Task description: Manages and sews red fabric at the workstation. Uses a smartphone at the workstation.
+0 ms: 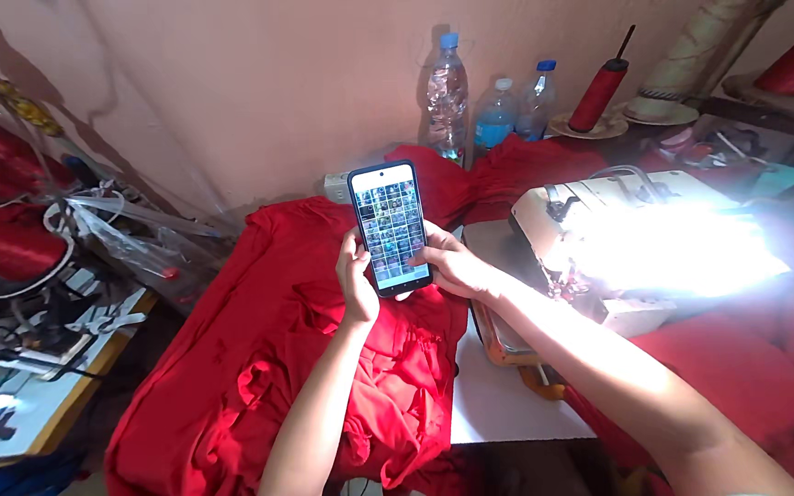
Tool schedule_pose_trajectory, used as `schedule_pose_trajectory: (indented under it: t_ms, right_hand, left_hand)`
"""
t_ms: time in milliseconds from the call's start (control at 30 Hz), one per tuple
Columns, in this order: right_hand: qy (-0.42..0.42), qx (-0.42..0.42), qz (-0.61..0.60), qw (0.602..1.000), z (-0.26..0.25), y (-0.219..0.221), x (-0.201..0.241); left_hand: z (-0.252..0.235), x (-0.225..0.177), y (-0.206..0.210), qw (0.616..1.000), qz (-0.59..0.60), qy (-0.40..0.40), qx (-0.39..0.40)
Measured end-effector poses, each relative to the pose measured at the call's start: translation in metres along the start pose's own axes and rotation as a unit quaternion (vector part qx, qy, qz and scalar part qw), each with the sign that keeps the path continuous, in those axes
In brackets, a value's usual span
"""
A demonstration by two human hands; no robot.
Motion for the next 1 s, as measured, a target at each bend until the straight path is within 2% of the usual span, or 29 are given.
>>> schedule_pose_trajectory:
  t_ms: [367, 567, 1000]
  right_hand:
    - [0.016, -0.008, 0.008, 1.000, 0.001, 0.001, -0.001]
    - [0.040, 0.085, 0.018, 0.995, 0.001, 0.015, -0.007]
    - [0.060, 0.067, 0.025, 0.996, 0.000, 0.012, -0.009]
  left_hand:
    - [0.000, 0.008, 0.000, 1.000, 0.014, -0.027, -0.008]
    - [0.000, 0.018, -0.003, 0.995, 0.043, -0.082, -0.045]
    - [0.001, 0.021, -0.002, 0.992, 0.043, -0.102, -0.053]
Point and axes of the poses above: each hand's wrist, its own z-axis away from the middle knuckle, its own y-axis out of the palm, x = y × z, the point moved 10 cm from there along -z, towards the middle knuckle, and after that the axes turned 2 degrees about -z, right-handed, at the moved point
